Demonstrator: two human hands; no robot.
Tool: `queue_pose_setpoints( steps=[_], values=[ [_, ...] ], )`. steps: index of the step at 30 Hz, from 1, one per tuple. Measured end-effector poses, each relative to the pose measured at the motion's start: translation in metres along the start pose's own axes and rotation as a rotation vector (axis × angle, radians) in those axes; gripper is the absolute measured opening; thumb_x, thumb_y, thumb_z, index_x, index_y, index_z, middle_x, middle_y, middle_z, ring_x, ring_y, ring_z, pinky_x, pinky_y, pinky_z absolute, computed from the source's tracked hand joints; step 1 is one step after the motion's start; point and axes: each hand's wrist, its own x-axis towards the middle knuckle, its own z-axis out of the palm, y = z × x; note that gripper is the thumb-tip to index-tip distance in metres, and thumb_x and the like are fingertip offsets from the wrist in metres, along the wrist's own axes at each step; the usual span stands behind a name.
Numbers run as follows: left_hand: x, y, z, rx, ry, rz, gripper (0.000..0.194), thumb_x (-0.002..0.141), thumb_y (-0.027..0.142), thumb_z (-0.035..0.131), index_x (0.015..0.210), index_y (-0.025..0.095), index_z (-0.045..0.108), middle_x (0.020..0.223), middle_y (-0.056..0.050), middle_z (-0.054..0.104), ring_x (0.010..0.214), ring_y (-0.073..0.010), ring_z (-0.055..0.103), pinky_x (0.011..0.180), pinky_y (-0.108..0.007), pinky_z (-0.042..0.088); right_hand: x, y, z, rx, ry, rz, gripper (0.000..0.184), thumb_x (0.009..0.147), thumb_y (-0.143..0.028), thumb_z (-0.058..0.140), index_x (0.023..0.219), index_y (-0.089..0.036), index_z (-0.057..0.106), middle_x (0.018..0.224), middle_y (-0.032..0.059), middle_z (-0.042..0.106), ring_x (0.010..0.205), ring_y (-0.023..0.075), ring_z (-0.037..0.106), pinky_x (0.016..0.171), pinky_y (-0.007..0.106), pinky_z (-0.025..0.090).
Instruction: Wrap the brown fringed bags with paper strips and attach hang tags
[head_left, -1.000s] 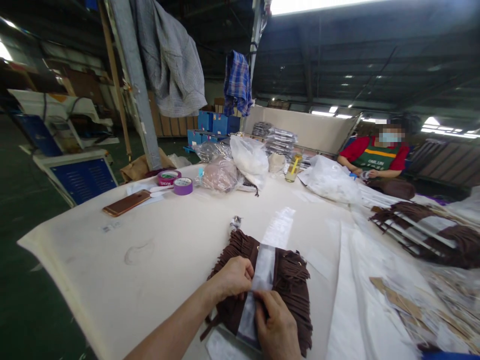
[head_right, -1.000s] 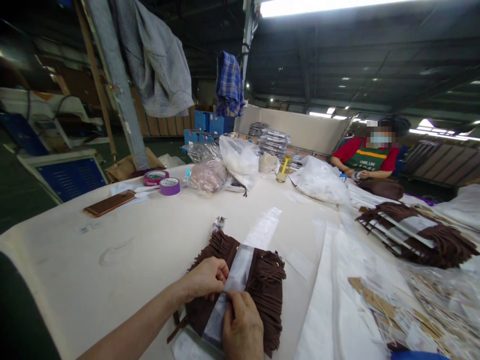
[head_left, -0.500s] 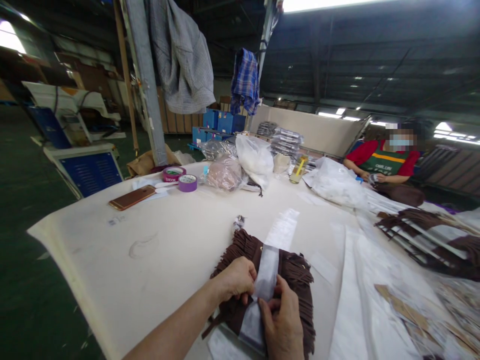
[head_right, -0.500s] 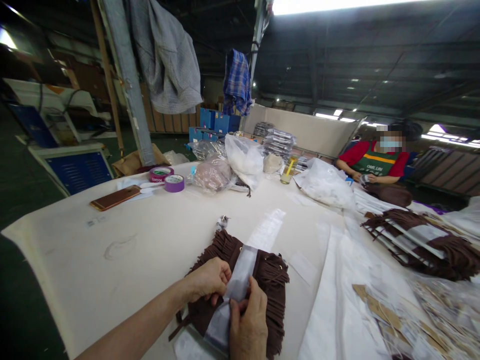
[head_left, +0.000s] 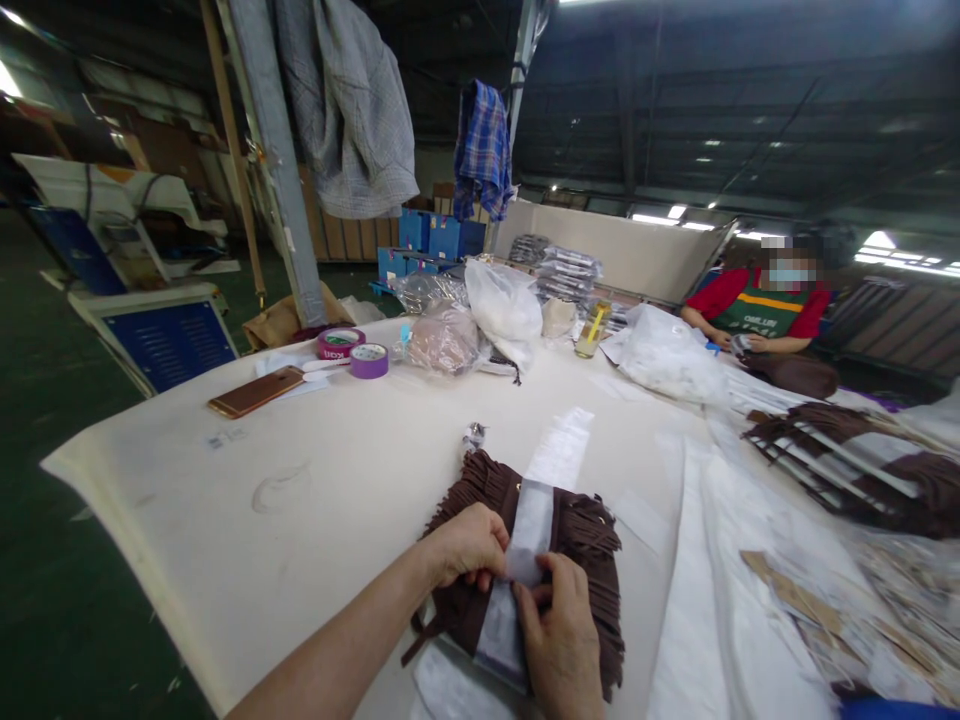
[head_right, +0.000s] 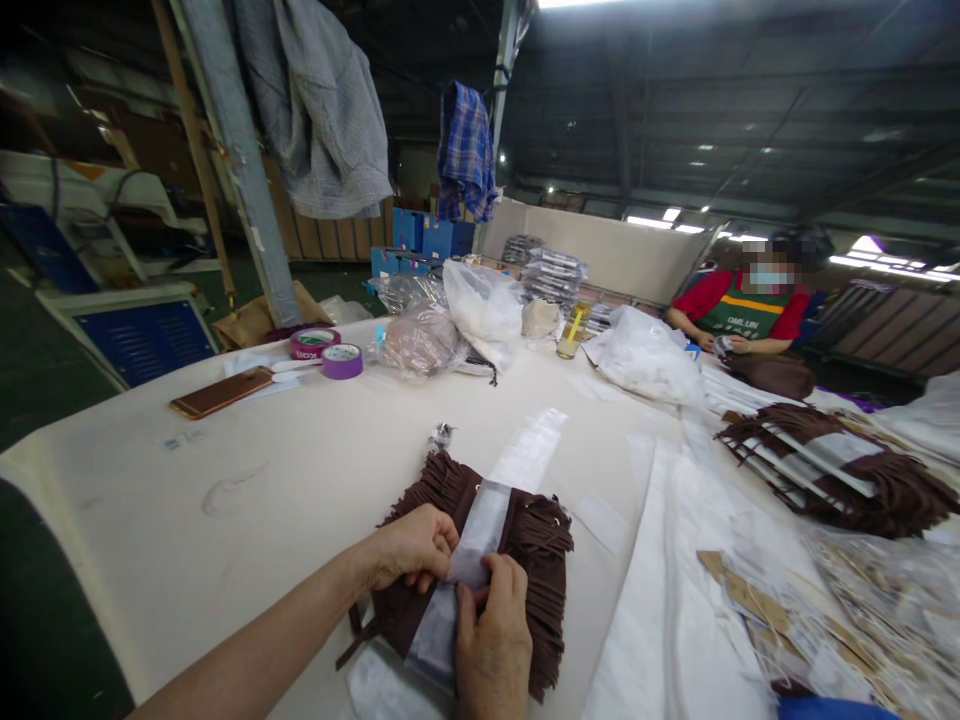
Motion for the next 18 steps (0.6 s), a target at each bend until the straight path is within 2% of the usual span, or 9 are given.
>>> queue_pose_setpoints(
  steps=[5, 9, 11, 16, 18],
  values=[
    [0.001, 0.001, 0.003, 0.039, 0.032, -0.035, 0.020, 0.049, 0.000, 0.060, 0.059, 0.013, 0.047, 0.039, 0.006, 0.048, 0.027, -0.0062, 0.039, 0.029, -0.015, 0.019, 0.005, -0.008, -0.005, 0.047, -0.057, 0.096, 0.029, 0.075, -0.026, 0.048, 0.102, -0.017, 0.051, 0.082, 0.0044, 0.055, 0.061, 0.0155, 0.054, 0.064, 0.029, 0.047],
    [0.002, 0.001, 0.004, 0.063, 0.061, -0.043, 0.019, 0.050, -0.002, 0.056, 0.057, 0.013, 0.047, 0.038, 0.007, 0.046, 0.026, -0.0060, 0.037, 0.029, -0.016, 0.017, 0.006, -0.011, -0.009, 0.118, -0.065, 0.081, 0.016, 0.073, -0.033, 0.052, 0.078, -0.019, 0.058, 0.070, 0.0010, 0.054, 0.058, 0.0145, 0.052, 0.058, 0.026, 0.044],
    [0.002, 0.001, 0.004, 0.073, 0.070, -0.044, 0.019, 0.049, -0.005, 0.052, 0.056, 0.013, 0.048, 0.037, 0.007, 0.045, 0.026, -0.0060, 0.036, 0.029, -0.016, 0.016, 0.005, -0.011, -0.011, 0.180, -0.055, 0.054, 0.020, 0.075, -0.037, 0.051, 0.067, -0.019, 0.057, 0.069, 0.0010, 0.054, 0.063, 0.0148, 0.052, 0.060, 0.024, 0.043],
    [0.002, -0.001, 0.006, 0.093, 0.077, -0.024, 0.021, 0.045, -0.007, 0.049, 0.048, 0.013, 0.045, 0.035, 0.008, 0.042, 0.027, -0.0053, 0.033, 0.031, -0.017, 0.018, 0.005, -0.010, -0.019, 0.302, -0.076, 0.213, 0.029, 0.075, -0.047, 0.051, 0.073, -0.019, 0.059, 0.061, -0.0022, 0.054, 0.056, 0.0132, 0.048, 0.052, 0.022, 0.039],
    [0.002, -0.002, 0.006, 0.096, 0.073, -0.016, 0.021, 0.045, -0.007, 0.051, 0.046, 0.013, 0.044, 0.034, 0.008, 0.041, 0.028, -0.0052, 0.031, 0.032, -0.018, 0.019, 0.010, -0.012, -0.023, 0.317, -0.086, 0.235, 0.029, 0.073, -0.047, 0.053, 0.071, -0.019, 0.059, 0.059, -0.0026, 0.053, 0.054, 0.0129, 0.047, 0.050, 0.022, 0.037]
  ],
)
